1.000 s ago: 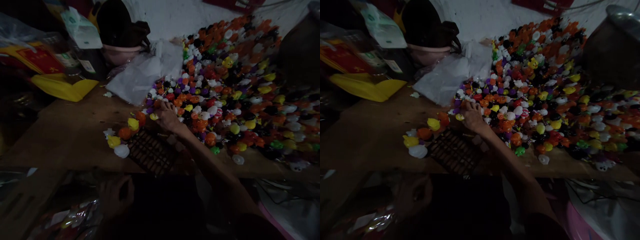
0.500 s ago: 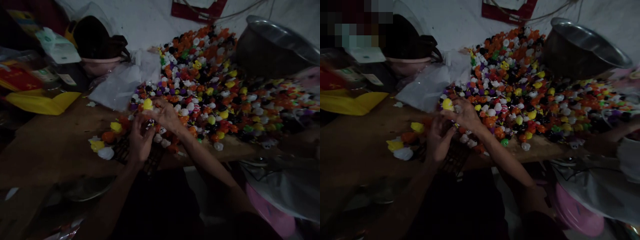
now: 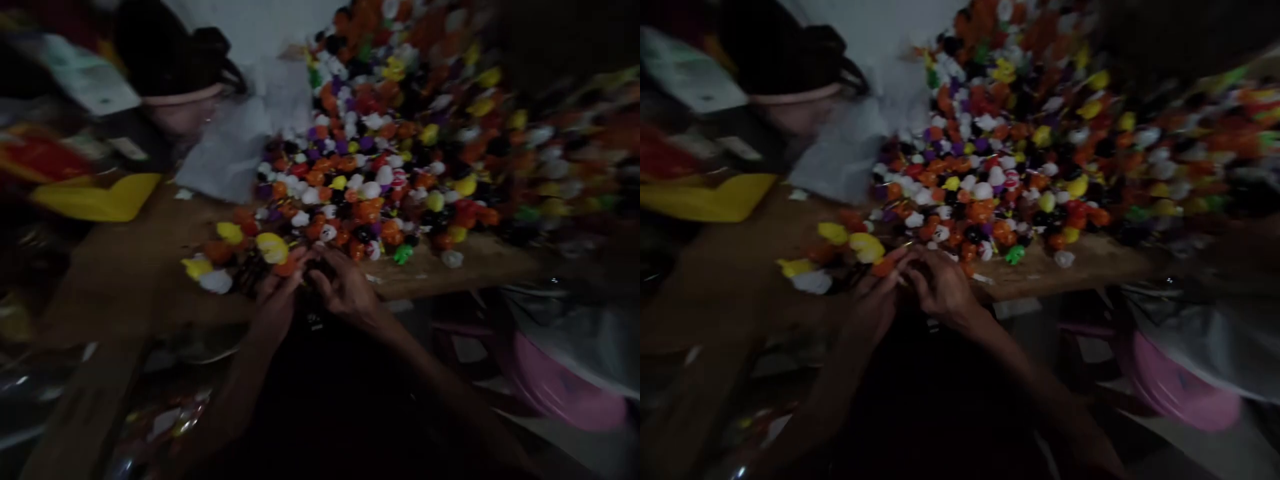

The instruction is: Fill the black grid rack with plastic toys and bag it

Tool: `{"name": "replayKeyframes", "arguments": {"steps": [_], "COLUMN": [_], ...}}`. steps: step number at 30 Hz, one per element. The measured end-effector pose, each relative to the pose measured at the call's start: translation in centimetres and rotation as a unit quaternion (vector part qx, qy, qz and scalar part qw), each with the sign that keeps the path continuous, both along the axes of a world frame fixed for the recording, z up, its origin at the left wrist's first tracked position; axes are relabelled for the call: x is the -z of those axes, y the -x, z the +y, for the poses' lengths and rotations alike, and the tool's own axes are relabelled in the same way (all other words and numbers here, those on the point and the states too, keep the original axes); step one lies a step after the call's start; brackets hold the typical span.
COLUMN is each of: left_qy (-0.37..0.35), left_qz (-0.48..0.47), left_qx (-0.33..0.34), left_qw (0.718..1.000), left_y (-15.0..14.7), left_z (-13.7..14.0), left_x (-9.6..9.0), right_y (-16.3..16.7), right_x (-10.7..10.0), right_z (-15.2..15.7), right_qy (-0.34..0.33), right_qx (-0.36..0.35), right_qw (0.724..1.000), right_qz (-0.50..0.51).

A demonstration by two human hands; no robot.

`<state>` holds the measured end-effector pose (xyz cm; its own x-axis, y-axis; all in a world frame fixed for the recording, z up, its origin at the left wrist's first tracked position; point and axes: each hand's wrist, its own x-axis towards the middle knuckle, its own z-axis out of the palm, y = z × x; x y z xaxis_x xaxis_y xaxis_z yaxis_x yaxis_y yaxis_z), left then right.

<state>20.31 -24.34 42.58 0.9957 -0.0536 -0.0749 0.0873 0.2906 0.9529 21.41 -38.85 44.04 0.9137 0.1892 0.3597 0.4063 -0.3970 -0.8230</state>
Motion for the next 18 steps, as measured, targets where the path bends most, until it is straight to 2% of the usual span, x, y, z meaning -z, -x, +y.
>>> {"name": "replayKeyframes", "arguments": {"steps": [2,4,9,11,14,18], "left_qy": [0.061,0.070,0.088,0.069,0.004,-0.100], "left_qz": [0.025,0.029,0.026,0.017,0.015,0.013], "left_qx": [0.007,-0.007,0.006,0.002,-0.016,-0.055], "left_qw": [0.998,0.997,0.996,0.997,1.000,0.993], "left_y": [0.1,-0.1,0.4,0.6,1.3,4.4], "left_z": [-0.4,-0.5,0.0,0.3,1.0,3.4], "left_x": [-0.2,-0.2,-0.3,-0.7,-1.3,-2.2], "right_y": [-0.2,-0.4,-0.3,-0.3,-0.7,-2.5], "right_x": [1.6,1.9,0.2,0.0,0.5,1.5], "right_z": [-0.1,0.1,0.7,1.0,1.8,3.4], "right_qy": [-0.075,-0.108,-0.126,-0.107,-0.079,-0.011], "right_qx": [-0.025,-0.051,-0.137,-0.151,-0.156,-0.149], "right_qw": [0.996,0.990,0.969,0.972,0.983,0.989], "right_qz": [0.038,0.080,0.162,0.144,0.061,-0.010]}}
